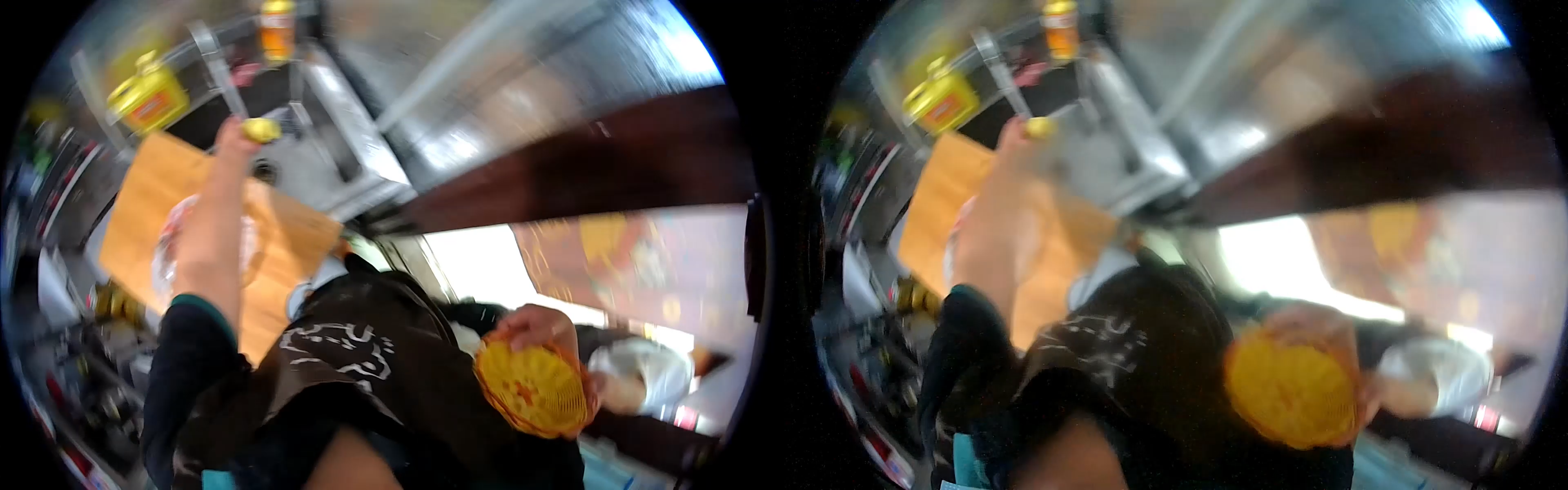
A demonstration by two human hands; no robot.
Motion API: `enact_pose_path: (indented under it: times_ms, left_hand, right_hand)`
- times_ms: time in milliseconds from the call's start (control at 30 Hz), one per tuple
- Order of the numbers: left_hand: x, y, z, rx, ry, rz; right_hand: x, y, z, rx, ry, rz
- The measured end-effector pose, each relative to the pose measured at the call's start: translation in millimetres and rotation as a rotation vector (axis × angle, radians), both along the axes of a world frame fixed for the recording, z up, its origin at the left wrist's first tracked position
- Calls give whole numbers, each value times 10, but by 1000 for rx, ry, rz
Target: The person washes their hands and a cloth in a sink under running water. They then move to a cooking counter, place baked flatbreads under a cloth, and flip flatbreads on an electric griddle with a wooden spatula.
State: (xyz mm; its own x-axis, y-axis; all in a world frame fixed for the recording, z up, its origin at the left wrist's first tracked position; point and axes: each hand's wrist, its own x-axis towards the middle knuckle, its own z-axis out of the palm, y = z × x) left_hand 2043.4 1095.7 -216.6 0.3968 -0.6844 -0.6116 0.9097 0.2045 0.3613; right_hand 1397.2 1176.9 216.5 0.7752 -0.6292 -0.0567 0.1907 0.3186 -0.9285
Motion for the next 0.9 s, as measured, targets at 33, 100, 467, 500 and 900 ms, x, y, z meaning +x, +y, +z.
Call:
enact_pose_path:
  times_ms: [33, 100, 467, 500, 900]
  left_hand:
    - [-104, 12, 128, -1, 9, 32]
    - [-134, -106, 27, 3, 107, 154]
    - [-513, 145, 358, 43, -40, 159]
    - [-431, 53, 24, -47, 24, 110]
    - [-510, 98, 240, 190, -45, 386]
  right_hand:
    - [8, -100, -96, 12, 34, -15]
    - [155, -404, -407, 45, 123, -32]
    - [2817, -1648, -2377, -8, 341, 94]
    - [3093, -1738, -2341, -161, 326, 81]
    - [5403, -2170, -2908, -923, 428, -99]
